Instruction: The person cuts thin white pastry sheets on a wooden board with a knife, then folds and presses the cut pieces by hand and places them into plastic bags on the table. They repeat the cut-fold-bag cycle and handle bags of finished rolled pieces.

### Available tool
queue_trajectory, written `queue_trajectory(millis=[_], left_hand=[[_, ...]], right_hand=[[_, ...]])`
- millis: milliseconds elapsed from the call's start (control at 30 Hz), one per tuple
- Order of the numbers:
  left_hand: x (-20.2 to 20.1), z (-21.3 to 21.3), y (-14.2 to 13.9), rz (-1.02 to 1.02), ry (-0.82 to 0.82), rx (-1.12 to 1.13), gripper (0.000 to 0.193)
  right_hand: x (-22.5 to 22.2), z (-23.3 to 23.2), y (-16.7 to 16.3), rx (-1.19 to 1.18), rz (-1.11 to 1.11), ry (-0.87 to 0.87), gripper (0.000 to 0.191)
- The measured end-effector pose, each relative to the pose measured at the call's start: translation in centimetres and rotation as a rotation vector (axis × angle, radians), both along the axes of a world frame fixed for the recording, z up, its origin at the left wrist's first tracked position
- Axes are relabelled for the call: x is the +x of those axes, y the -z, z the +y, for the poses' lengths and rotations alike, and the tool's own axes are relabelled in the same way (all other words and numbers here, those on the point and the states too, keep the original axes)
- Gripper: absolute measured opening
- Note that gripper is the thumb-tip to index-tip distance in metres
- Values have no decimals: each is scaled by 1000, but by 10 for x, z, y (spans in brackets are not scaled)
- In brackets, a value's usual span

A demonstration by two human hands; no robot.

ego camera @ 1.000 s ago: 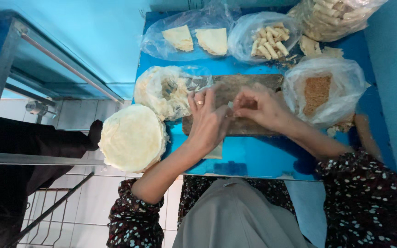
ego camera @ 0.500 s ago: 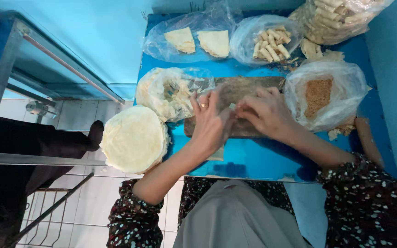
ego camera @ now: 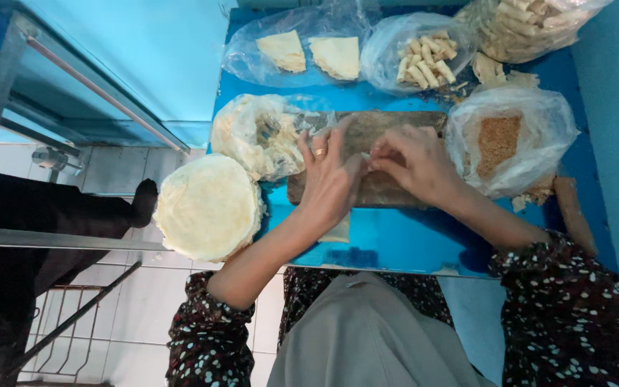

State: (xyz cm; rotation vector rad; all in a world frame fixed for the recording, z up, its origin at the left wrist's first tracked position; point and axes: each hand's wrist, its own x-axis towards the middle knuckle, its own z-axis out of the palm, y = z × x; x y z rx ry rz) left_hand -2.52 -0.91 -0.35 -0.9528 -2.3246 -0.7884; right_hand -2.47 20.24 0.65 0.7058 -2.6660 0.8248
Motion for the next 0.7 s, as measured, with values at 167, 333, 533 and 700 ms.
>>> queue_trajectory(millis=[167, 333, 533, 700], left_hand=[[-3, 2, 3, 1, -57, -75, 11], [-5, -1, -6, -20, -111, 14, 24], [4, -11, -35, 38, -181, 299, 58], [24, -19, -65, 103, -168, 254, 55]], right_hand=[[7, -3, -3, -95, 101, -8, 17], [11, -10, -6, 44, 215, 7, 13], [-9, -29, -1, 293, 324, 121, 26], [-31, -42, -7, 378, 269, 181, 46]])
